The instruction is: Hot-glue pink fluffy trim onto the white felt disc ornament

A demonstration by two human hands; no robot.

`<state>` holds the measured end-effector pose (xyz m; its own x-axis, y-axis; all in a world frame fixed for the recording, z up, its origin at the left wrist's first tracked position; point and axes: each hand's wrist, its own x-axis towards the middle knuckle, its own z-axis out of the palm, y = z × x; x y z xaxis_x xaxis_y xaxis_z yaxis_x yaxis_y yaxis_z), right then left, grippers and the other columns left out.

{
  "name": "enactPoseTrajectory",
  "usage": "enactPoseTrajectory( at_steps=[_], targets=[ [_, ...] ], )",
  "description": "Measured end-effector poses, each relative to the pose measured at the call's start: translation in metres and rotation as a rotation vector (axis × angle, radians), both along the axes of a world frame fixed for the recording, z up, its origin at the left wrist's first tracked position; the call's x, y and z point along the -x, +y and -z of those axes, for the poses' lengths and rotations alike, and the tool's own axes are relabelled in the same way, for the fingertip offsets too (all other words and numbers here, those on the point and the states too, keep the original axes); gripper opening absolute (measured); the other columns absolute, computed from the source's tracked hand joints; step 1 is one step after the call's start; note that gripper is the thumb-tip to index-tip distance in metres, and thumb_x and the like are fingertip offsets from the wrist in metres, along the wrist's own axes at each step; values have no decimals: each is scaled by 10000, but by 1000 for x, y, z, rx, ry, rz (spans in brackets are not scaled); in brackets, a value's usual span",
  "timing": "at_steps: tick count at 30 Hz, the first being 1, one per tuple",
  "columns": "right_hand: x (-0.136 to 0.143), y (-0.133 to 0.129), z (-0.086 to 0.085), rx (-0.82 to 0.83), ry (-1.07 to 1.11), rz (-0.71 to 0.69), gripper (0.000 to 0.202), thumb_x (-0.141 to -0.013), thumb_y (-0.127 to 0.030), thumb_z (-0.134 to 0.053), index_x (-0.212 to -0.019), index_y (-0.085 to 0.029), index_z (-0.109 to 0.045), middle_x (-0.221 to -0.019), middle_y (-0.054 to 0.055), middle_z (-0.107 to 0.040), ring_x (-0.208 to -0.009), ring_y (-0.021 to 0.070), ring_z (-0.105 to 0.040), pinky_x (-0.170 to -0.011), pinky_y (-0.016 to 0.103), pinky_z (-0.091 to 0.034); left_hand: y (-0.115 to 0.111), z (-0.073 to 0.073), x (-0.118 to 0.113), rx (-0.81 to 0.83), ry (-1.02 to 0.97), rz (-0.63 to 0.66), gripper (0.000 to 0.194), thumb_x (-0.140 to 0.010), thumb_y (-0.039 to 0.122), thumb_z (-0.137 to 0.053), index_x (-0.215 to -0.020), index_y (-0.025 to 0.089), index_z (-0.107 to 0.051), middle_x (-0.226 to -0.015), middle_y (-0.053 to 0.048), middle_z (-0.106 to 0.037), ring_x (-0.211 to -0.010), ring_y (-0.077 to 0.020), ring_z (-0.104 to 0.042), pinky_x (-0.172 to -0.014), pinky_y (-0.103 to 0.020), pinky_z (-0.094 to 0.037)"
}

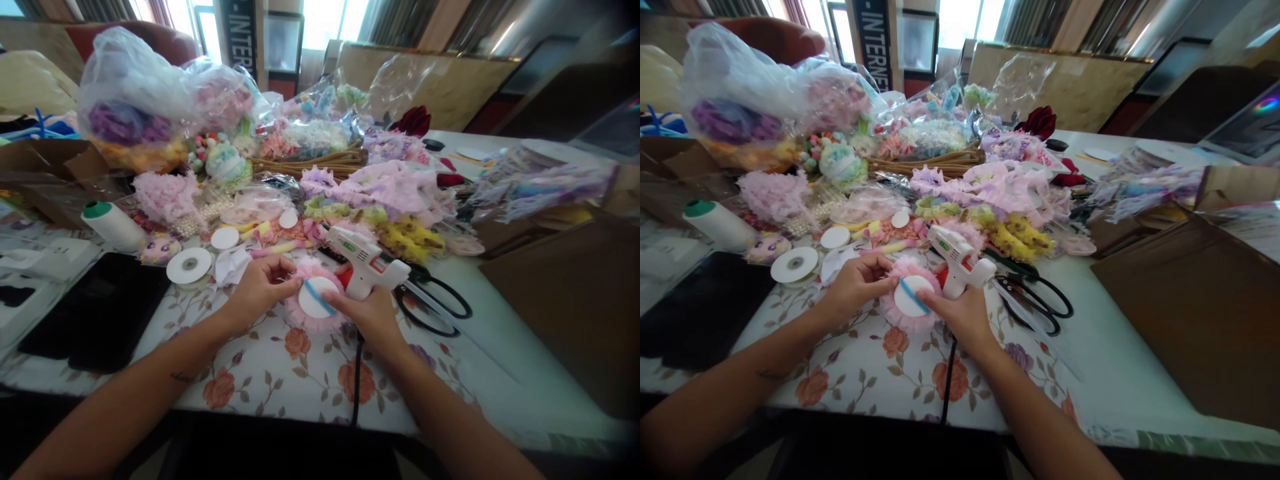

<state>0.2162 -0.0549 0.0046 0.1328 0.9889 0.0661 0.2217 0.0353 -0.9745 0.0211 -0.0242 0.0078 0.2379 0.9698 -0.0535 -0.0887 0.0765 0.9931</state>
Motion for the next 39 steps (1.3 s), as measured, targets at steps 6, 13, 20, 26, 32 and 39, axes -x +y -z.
enactPoseTrajectory(
  at_steps=[6, 13, 20, 26, 32, 39],
  targets=[
    [0, 1, -1, -12, -10, -3, 422, -589, -461, -855, -863, -241, -621, -787, 6, -648, -742, 228, -618, -692, 381, -527, -1, 2, 0, 2, -18, 17, 266, -669, 314, -795, -788, 145, -628, -683, 16, -612, -602, -81, -537, -559, -197, -424],
    [-2, 2, -1, -34, -19, 21, 435, -600, -483, -849, -882, -231, -632, -783, 13, -660, -748, 234, -623, -669, 371, -524, 1, -2, 7, -40, 53, 60, 279, -773, 402, -719, -931, 178, -667, -885, -38, -679, -763, -144, -617, -638, -241, -495],
    [-1, 3, -1, -42, -30, 30, 430, -592, -487, -849, -869, -240, -631, -762, 5, -651, -736, 231, -620, -669, 373, -525, 4, -9, 14, -461, 40, -86, 79, -814, 252, -681, -850, 193, -642, -1092, -71, -637, -1082, -203, -602, -939, -349, -487],
    [0, 1, -3, -38, -67, 22, 432, -596, -495, -845, -866, -237, -628, -783, 17, -663, -746, 250, -630, -687, 396, -529, 1, -14, 15, -900, 440, -34, 100, -854, 196, -638, -901, 232, -719, -1136, -87, -653, -1103, -220, -589, -1014, -421, -440],
    [1, 0, -4, -30, -53, 19, 436, -570, -481, -861, -851, -250, -623, -734, 3, -632, -685, 232, -609, -667, 400, -533, 1, -10, 13, -993, 542, -38, 115, -860, 199, -631, -914, 245, -722, -1142, -81, -669, -1106, -216, -600, -1034, -430, -433],
    [-2, -1, -4, -75, -71, 13, 432, -569, -469, -863, -853, -246, -625, -802, 12, -664, -752, 245, -633, -717, 409, -541, 1, -11, 12, -1005, 518, -36, 94, -840, 199, -652, -860, 253, -726, -1138, -73, -688, -1102, -227, -606, -1014, -445, -446]
  ],
)
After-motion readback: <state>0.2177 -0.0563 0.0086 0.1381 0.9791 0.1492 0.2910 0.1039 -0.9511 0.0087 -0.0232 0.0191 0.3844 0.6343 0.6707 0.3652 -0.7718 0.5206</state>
